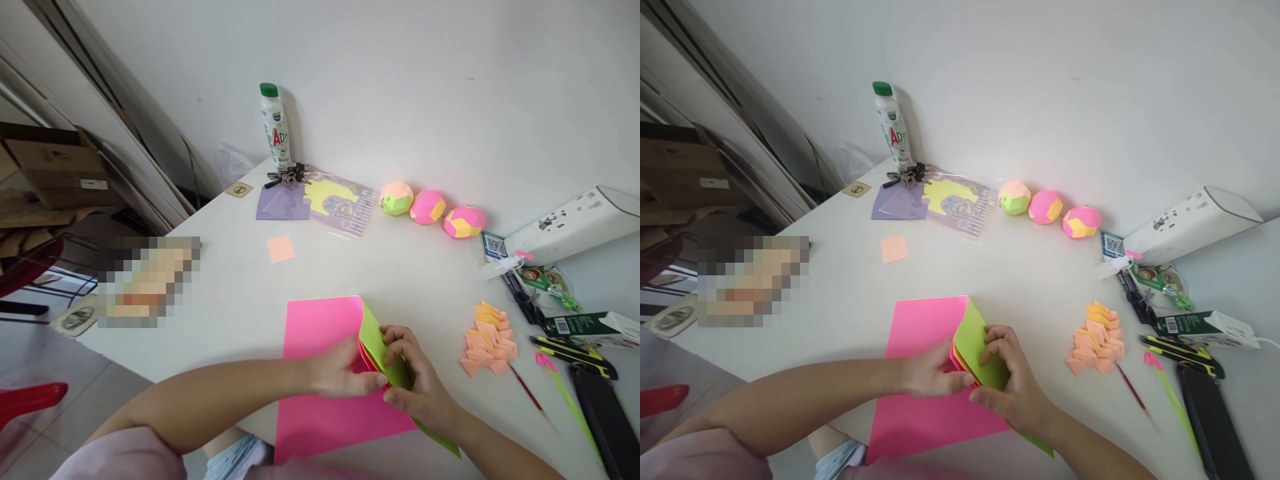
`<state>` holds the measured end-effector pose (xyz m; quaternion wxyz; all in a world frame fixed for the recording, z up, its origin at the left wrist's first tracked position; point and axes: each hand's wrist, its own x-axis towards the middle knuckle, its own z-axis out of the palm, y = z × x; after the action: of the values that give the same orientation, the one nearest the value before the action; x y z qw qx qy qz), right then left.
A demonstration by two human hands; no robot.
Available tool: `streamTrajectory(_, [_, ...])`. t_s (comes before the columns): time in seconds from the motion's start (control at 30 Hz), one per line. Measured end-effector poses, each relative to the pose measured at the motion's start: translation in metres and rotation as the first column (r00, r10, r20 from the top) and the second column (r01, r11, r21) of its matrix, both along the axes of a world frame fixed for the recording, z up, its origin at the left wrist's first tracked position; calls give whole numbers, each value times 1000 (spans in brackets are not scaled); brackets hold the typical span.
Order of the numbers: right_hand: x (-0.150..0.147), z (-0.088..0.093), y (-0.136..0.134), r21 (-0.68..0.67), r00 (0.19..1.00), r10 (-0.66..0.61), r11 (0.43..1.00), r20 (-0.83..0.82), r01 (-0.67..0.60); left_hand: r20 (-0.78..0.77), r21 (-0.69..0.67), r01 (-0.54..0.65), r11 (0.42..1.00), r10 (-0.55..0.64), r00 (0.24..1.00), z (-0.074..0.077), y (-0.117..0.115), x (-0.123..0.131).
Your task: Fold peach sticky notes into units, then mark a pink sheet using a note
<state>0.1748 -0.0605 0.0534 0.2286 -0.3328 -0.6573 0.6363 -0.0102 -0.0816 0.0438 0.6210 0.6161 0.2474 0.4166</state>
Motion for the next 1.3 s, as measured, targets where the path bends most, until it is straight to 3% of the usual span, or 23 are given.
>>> streamTrajectory(0.67, [0, 2, 0, 24, 1000, 14, 1000, 19, -14, -8, 26, 8, 1000, -7, 1000, -2, 1, -1])
streamTrajectory(1.0, [0, 3, 1, 52, 1000, 21, 998, 8, -21, 30, 30, -28, 999, 27, 999, 5, 2, -1])
streamTrajectory(1.3, [0, 4, 0, 88, 1000, -1, 996, 26, -1, 9, 34, -7, 999, 7, 1000, -1, 2, 0])
